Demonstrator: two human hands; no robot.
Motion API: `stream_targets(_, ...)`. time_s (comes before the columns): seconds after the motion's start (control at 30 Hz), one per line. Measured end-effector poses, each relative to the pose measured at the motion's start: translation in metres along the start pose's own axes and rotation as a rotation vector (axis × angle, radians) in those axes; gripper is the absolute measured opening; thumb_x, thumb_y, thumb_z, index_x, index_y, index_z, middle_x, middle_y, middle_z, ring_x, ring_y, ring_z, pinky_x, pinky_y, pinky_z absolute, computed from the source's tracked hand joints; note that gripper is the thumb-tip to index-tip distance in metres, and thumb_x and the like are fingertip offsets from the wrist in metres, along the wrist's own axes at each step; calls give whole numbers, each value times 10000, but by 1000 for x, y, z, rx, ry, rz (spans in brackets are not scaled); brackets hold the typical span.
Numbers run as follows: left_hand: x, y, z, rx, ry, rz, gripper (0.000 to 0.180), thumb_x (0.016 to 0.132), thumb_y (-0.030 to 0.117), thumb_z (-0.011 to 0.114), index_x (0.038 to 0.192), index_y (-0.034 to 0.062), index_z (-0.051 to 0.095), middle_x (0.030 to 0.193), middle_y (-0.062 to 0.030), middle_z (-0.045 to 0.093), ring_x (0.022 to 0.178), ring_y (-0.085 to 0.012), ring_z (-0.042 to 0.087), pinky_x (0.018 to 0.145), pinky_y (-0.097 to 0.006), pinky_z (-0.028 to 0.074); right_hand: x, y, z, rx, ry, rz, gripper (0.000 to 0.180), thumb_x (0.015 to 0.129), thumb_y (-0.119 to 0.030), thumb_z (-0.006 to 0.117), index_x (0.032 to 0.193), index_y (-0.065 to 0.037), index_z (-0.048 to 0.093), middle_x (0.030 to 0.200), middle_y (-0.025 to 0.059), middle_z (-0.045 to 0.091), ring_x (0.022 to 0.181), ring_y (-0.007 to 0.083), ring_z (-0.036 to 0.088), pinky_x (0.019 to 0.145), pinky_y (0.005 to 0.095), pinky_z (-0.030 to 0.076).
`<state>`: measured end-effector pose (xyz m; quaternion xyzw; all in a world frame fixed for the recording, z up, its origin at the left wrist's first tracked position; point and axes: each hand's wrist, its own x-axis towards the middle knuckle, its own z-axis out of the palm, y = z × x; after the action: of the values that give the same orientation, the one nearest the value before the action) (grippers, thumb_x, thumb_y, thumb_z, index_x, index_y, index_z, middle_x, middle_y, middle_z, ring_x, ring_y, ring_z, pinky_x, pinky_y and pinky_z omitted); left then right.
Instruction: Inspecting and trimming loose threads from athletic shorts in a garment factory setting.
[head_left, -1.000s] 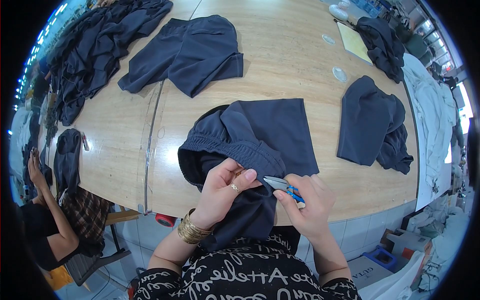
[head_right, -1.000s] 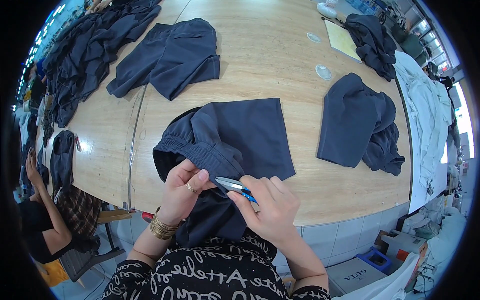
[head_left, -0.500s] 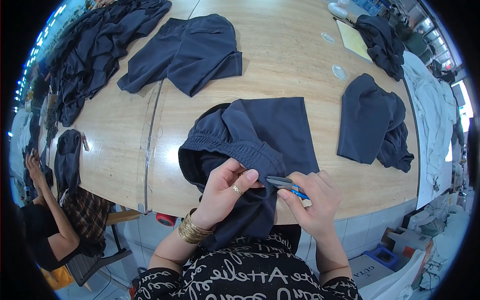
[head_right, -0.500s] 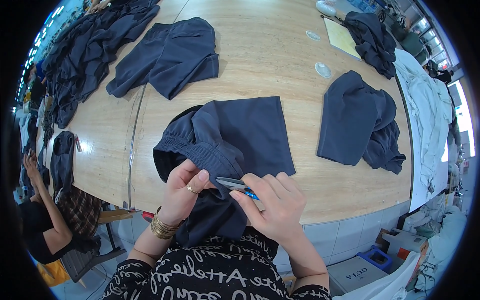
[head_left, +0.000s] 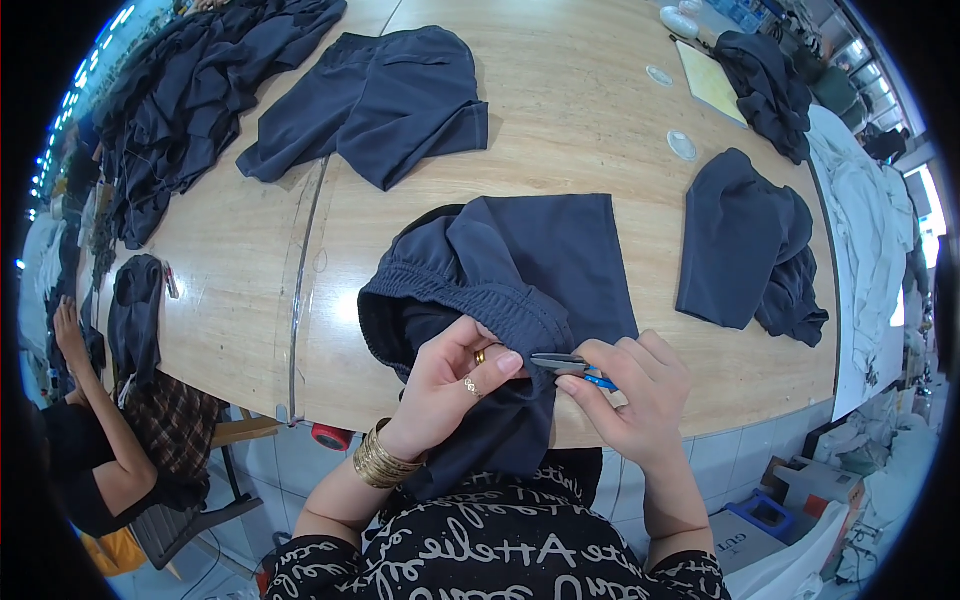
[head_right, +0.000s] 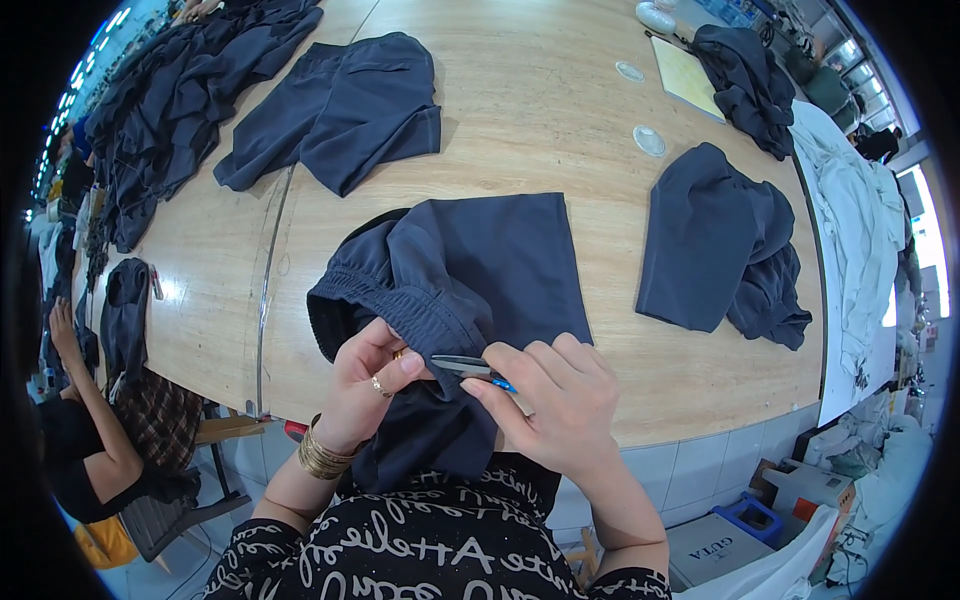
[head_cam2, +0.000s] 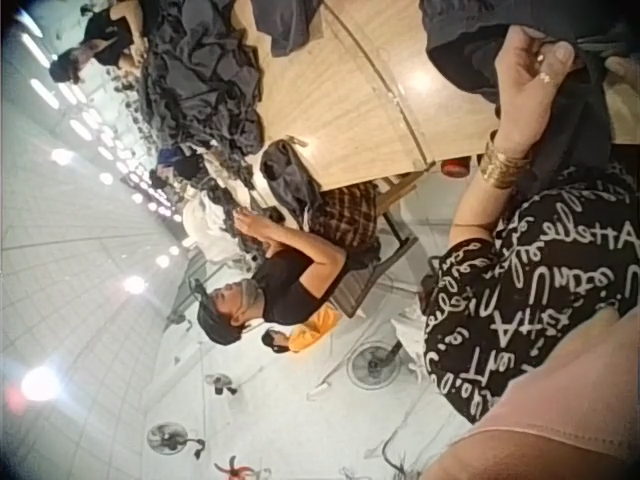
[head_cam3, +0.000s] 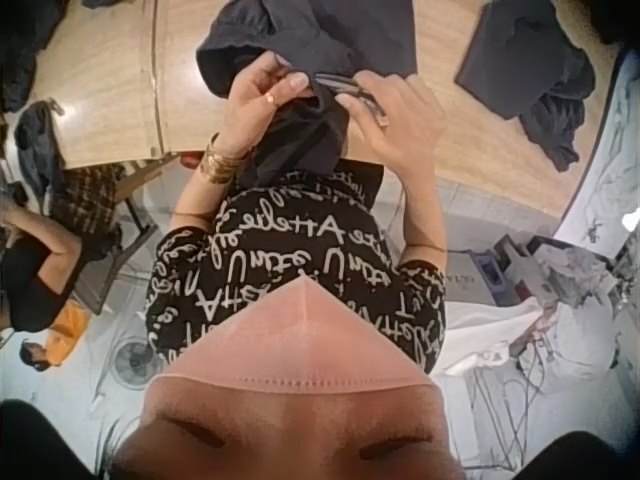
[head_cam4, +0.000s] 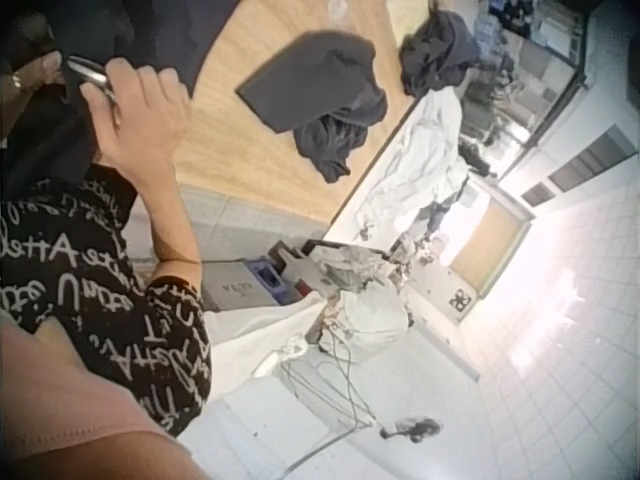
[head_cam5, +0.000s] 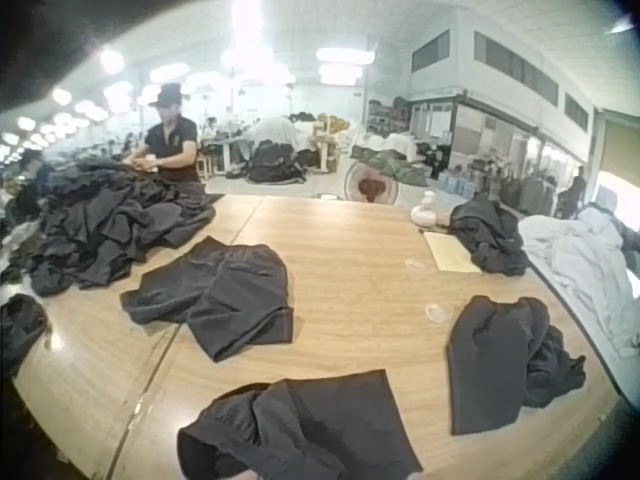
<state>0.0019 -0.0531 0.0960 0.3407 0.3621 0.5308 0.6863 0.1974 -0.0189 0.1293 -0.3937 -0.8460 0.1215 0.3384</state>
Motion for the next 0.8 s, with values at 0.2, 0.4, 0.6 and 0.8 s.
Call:
stream_targets(0.2,-1,3,-2,43,-8,-17,187,900,70,575,1048,-21,508,984,-54,583,891,-73,559,806,-228,456,2,4,0,-83,27,-34,243,634,-230,763,791,-107,625,598,-23,476,528,155,390,479,279,297)
stream_targets(0.4,0,5,-3,34,-44,-15,174,901,70,573,1036,-20,512,973,-58,587,885,-80,565,806,-229,463,9,6,-5,-89,1,-99,243,631,-236,764,794,-116,630,601,-34,487,534,149,402,480,273,304)
stream_targets(0.6,1,6,-6,63,-91,-33,142,894,64,584,995,-12,521,937,-45,595,863,-70,569,781,-219,465,9,9,-6,74,-53,-66,241,642,-209,771,808,-107,629,623,-24,532,544,150,423,481,279,312)
stream_targets(0.8,4,0,-3,58,-10,-37,109,901,85,582,945,3,526,884,-33,593,839,-75,578,770,-217,460,2,4,1,347,16,225,207,675,-165,771,799,-85,627,600,1,537,518,160,416,461,283,315)
